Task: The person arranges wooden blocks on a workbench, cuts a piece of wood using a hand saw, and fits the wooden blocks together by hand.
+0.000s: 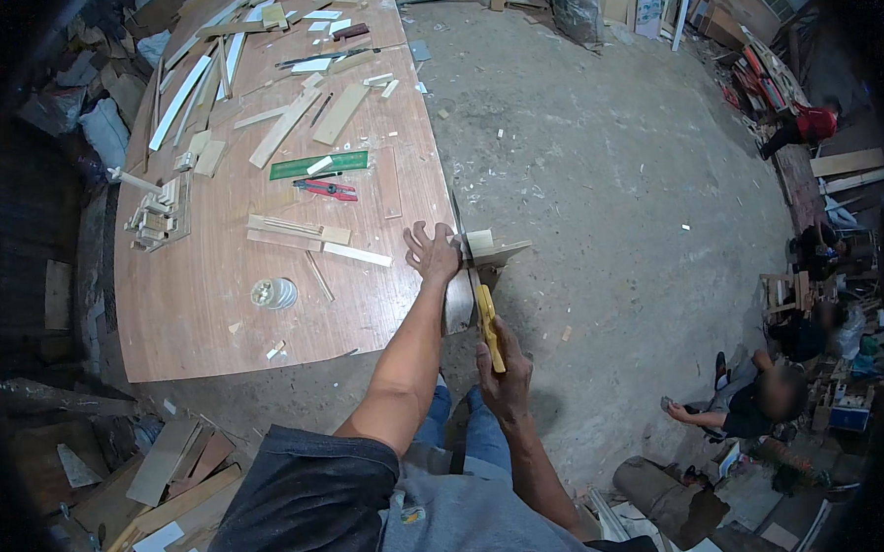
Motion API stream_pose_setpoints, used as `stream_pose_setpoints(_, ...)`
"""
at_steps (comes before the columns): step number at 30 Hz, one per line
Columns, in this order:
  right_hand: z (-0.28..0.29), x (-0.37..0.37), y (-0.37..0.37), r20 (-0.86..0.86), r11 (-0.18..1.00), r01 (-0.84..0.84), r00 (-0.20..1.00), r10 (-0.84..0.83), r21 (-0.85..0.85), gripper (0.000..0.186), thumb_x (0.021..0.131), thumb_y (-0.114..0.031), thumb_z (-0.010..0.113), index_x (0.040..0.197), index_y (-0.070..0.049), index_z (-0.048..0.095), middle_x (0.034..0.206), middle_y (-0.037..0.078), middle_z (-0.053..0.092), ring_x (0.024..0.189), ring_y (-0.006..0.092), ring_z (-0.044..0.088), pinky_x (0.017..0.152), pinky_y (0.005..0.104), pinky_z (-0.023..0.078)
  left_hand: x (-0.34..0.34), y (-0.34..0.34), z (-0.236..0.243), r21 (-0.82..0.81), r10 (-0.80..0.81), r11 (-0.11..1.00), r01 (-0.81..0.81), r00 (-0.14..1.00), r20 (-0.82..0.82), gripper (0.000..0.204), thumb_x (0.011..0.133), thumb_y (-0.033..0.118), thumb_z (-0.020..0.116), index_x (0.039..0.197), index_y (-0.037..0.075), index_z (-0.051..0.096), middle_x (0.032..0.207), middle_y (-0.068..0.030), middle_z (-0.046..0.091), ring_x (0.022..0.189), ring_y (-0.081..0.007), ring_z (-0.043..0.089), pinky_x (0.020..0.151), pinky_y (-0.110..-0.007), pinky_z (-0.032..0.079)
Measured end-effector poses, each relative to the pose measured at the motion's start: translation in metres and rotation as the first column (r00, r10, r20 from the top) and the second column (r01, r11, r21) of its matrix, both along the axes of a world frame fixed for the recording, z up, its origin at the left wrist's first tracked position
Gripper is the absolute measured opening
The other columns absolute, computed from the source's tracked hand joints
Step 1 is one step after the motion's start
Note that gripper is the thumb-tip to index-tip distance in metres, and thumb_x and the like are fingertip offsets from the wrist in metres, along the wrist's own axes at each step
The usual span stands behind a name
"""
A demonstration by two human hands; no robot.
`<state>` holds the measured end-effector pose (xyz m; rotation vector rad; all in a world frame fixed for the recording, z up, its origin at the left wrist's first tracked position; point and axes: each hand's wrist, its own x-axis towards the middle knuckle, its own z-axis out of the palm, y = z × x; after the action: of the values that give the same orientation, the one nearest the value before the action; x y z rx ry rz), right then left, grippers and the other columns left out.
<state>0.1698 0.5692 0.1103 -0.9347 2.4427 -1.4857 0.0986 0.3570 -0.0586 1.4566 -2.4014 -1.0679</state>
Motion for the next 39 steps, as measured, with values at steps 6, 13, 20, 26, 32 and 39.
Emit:
stream_pose_setpoints(6,0.011,0.011,-0.008,-0.058,0.997,0.025,0.998,-0.021,0.067,0.045,0.096,-0.013,0.064,0.136,0.003,0.053,0.109,0.027,0.070,0.093,0.0332,0.074,0.077,0.0391,0.057,0.004,0.000,0.000,-0.017,-0.008,1.000,0.008,1.000,0.003,0.026,0.090,0.030,0.068,0.112,0.025,0.055,0.148,-0.0173,0.024,0.144,-0.0472,0.007,0.107,-0.066,0.018)
stream_pose_setpoints(13,0.018,-0.005,-0.028,0.064,0.997,0.005,0.998,-0.010,0.081,0.042,0.096,-0.013,0.064,0.134,0.002,0.055,0.102,0.028,0.069,0.087,0.0367,0.073,0.070,0.0409,0.056,-0.002,0.001,0.001,-0.064,0.015,0.998,-0.017,1.000,-0.018,0.023,0.091,0.028,0.067,0.111,0.026,0.056,0.146,-0.0172,0.026,0.144,-0.0466,0.010,0.106,-0.066,0.020)
stream_pose_setpoints(20,0.019,-0.029,-0.038,0.043,0.982,0.017,0.999,-0.025,0.187,0.041,0.095,-0.012,0.064,0.133,0.002,0.056,0.098,0.027,0.070,0.085,0.0363,0.073,0.069,0.0398,0.056,-0.007,0.012,-0.005,-0.107,-0.012,0.994,0.007,0.999,-0.043,0.025,0.089,0.027,0.067,0.111,0.028,0.056,0.145,-0.0161,0.027,0.142,-0.0465,0.013,0.105,-0.067,0.022)
stream_pose_setpoints(26,0.041,0.004,-0.024,0.022,0.999,-0.025,0.999,0.024,0.034,0.036,0.095,-0.012,0.064,0.128,0.003,0.060,0.096,0.029,0.069,0.084,0.0368,0.074,0.070,0.0416,0.056,0.010,-0.003,-0.020,-0.164,0.046,0.985,-0.050,0.999,-0.026,0.028,0.087,0.027,0.069,0.111,0.030,0.056,0.143,-0.0147,0.030,0.141,-0.0465,0.017,0.104,-0.068,0.023)
stream_pose_setpoints(32,0.035,-0.013,-0.029,0.091,0.995,-0.030,0.996,0.021,0.094,0.034,0.095,-0.010,0.065,0.127,0.002,0.062,0.098,0.026,0.072,0.085,0.0318,0.075,0.070,0.0381,0.056,-0.003,0.000,-0.007,-0.113,0.019,0.993,-0.022,0.999,-0.026,0.024,0.091,0.030,0.066,0.113,0.026,0.056,0.145,-0.0168,0.028,0.142,-0.0478,0.015,0.104,-0.068,0.024)
stream_pose_setpoints(39,0.053,-0.007,-0.038,0.051,0.991,-0.054,0.998,0.048,0.124,0.033,0.095,-0.011,0.066,0.124,0.003,0.062,0.097,0.025,0.072,0.083,0.0328,0.075,0.070,0.0398,0.056,-0.001,-0.014,-0.012,-0.103,0.022,0.994,-0.027,0.999,-0.041,0.028,0.089,0.032,0.068,0.115,0.029,0.056,0.147,-0.0163,0.028,0.143,-0.0489,0.013,0.106,-0.070,0.021)
